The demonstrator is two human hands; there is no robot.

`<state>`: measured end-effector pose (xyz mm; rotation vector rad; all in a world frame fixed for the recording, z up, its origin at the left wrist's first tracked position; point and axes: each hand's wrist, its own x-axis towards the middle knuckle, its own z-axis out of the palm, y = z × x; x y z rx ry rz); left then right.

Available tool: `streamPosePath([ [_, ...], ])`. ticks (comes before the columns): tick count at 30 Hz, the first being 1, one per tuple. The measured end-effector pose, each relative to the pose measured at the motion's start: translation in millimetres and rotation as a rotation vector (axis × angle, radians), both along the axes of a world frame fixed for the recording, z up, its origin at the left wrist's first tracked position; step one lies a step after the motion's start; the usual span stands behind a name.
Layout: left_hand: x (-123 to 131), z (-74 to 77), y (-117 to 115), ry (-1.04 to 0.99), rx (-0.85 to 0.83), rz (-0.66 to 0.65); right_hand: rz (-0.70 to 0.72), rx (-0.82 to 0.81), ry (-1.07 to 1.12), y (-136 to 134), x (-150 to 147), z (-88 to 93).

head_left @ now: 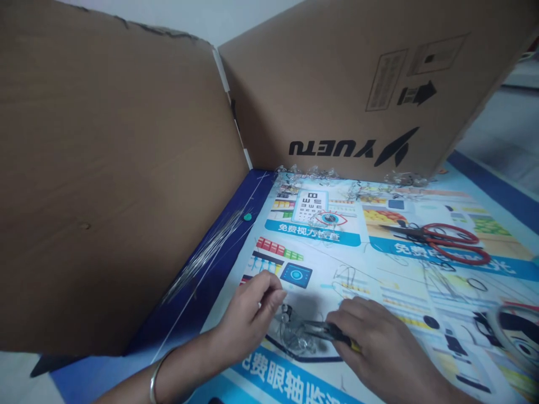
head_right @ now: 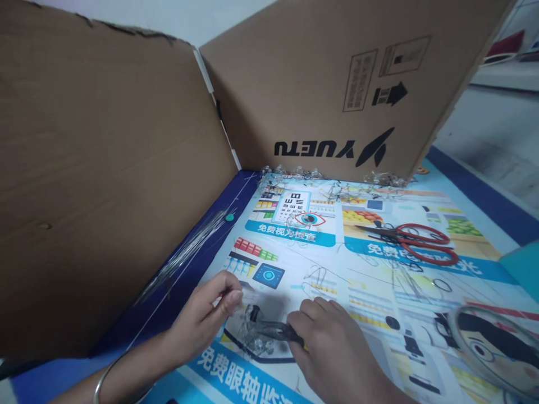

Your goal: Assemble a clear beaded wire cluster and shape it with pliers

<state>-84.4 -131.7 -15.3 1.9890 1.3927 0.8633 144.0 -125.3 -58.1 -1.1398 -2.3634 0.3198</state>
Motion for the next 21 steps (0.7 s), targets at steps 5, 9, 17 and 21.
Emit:
streamPosePath([
  [5, -3.5, -1.9, -20.3, 0.148, 0.198, -0.005, -0.031, 0.080, -0.061, 3.4, 6.2, -2.6],
  [9, 0.4, -14.7, -36.0, 0.414, 0.394, -0.226, -0.052, 0.149, -0.169, 7.4, 17.8, -6.4],
  [17, 2.0, -21.3, -36.8, 0.553, 0.478, -0.292, -0.084, 0.221, -0.392, 13.8, 29.1, -6.7],
  [21, 0.3, -15.6, -37.0, 0.581, 0.451, -0.274, -0.060, 0.217, -0.393, 12.8, 30.0, -3.1],
])
